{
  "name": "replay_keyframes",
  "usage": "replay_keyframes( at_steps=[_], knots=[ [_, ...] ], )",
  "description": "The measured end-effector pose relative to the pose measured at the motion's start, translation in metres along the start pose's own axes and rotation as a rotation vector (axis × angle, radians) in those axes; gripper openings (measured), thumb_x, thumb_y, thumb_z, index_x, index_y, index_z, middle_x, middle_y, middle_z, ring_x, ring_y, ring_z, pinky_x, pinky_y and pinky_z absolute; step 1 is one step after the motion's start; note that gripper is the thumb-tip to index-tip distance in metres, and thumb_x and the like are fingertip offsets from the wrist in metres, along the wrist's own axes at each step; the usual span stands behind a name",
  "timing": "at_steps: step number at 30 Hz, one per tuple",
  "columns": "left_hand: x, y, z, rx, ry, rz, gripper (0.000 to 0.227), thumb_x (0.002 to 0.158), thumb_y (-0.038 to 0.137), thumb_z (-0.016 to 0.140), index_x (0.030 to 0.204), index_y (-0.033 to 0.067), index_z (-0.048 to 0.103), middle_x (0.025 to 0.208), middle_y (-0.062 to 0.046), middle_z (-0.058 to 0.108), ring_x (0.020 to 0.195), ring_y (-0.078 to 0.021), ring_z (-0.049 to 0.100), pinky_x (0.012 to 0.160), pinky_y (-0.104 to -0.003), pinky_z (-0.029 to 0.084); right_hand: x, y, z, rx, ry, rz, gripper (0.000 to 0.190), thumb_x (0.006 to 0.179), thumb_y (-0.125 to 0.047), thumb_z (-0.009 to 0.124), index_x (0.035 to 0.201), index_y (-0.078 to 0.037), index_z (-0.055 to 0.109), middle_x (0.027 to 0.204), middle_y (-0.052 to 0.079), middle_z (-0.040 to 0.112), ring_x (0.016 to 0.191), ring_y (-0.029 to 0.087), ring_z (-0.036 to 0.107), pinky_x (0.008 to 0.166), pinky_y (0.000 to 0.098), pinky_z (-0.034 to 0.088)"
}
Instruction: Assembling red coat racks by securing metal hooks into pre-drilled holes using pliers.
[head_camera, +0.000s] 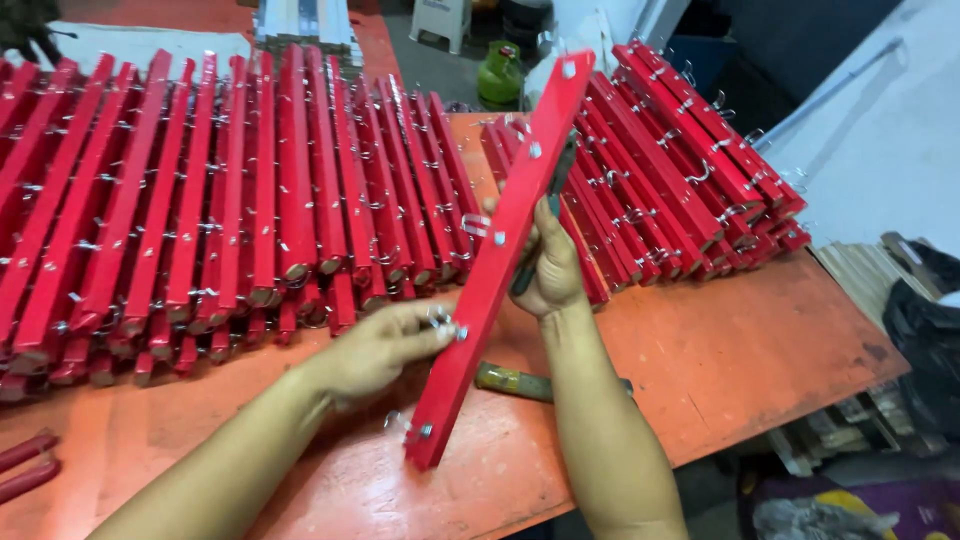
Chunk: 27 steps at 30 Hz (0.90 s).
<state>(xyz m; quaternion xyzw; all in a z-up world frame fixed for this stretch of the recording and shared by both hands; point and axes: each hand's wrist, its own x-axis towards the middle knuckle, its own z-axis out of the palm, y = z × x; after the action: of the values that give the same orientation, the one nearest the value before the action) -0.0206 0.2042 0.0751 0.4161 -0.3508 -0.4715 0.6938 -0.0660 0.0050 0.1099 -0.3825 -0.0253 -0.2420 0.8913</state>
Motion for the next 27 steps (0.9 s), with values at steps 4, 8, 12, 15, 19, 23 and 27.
replay_keyframes(
  at_steps=[4,8,12,15,19,23,27],
  knots=[
    [-0.027,-0.006,-0.025,0.072,-0.016,-0.041,0.033,0.098,0.005,0.057,0.129,-0.0011,0.066,0.111,-0.011,0.075,0.096,-0.0160,0.068,0.087,-0.035,0.059,0.015,0.042,-0.072,-0.028,-0.097,0.045,0.030,0.099,-0.030,0.060,0.113,-0.004,0.065,0.091,0.014,0.074,0.050,0.001,0.052,0.046,0.0140,0.046],
    [-0.064,0.028,-0.036,0.211,-0.056,-0.121,0.029,0.095,0.002,0.058,0.121,-0.0041,0.069,0.105,-0.012,0.078,0.093,-0.0184,0.074,0.081,-0.035,0.063,0.001,0.077,-0.063,-0.092,-0.180,0.102,0.036,0.095,-0.026,0.063,0.119,0.002,0.062,0.090,0.021,0.073,0.047,0.004,0.049,0.042,0.0171,0.045],
    [-0.091,0.071,-0.053,0.308,0.138,-0.105,0.031,0.094,0.003,0.054,0.118,-0.0083,0.070,0.100,-0.022,0.083,0.089,-0.0274,0.080,0.078,-0.043,0.068,-0.024,0.104,-0.042,-0.143,-0.253,0.181,0.043,0.088,-0.021,0.066,0.120,0.007,0.059,0.088,0.027,0.071,0.044,0.010,0.052,0.039,0.0262,0.050],
    [-0.097,0.078,-0.063,0.226,0.450,0.105,0.037,0.092,0.008,0.054,0.123,-0.0084,0.066,0.101,-0.025,0.077,0.091,-0.0324,0.076,0.074,-0.047,0.066,-0.049,0.102,0.011,-0.185,-0.358,0.180,0.031,0.083,-0.012,0.069,0.106,0.007,0.062,0.067,0.018,0.065,0.042,0.011,0.052,0.038,0.0218,0.046],
    [-0.100,0.094,-0.052,0.126,0.599,0.239,0.050,0.090,0.016,0.055,0.136,-0.0050,0.057,0.120,-0.023,0.069,0.107,-0.0313,0.070,0.089,-0.048,0.061,-0.072,0.102,0.041,-0.250,-0.431,0.221,0.033,0.076,-0.010,0.074,0.101,0.008,0.063,0.067,0.019,0.066,0.046,0.012,0.058,0.040,0.0250,0.050],
    [-0.102,0.116,-0.036,0.011,0.693,0.233,0.054,0.088,0.020,0.055,0.139,0.0014,0.056,0.132,-0.019,0.066,0.116,-0.0302,0.067,0.098,-0.042,0.055,-0.087,0.106,0.040,-0.303,-0.401,0.417,0.050,0.071,-0.011,0.083,0.110,0.009,0.060,0.083,0.019,0.070,0.072,0.028,0.071,0.061,0.0368,0.058],
    [-0.104,0.132,-0.029,0.005,0.648,0.178,0.049,0.089,0.019,0.051,0.135,0.0021,0.060,0.133,-0.016,0.070,0.121,-0.0257,0.067,0.098,-0.035,0.055,-0.093,0.113,0.034,-0.411,-0.409,0.525,0.049,0.072,-0.015,0.085,0.109,0.003,0.058,0.091,0.010,0.070,0.090,0.030,0.075,0.075,0.0381,0.061]
  ],
)
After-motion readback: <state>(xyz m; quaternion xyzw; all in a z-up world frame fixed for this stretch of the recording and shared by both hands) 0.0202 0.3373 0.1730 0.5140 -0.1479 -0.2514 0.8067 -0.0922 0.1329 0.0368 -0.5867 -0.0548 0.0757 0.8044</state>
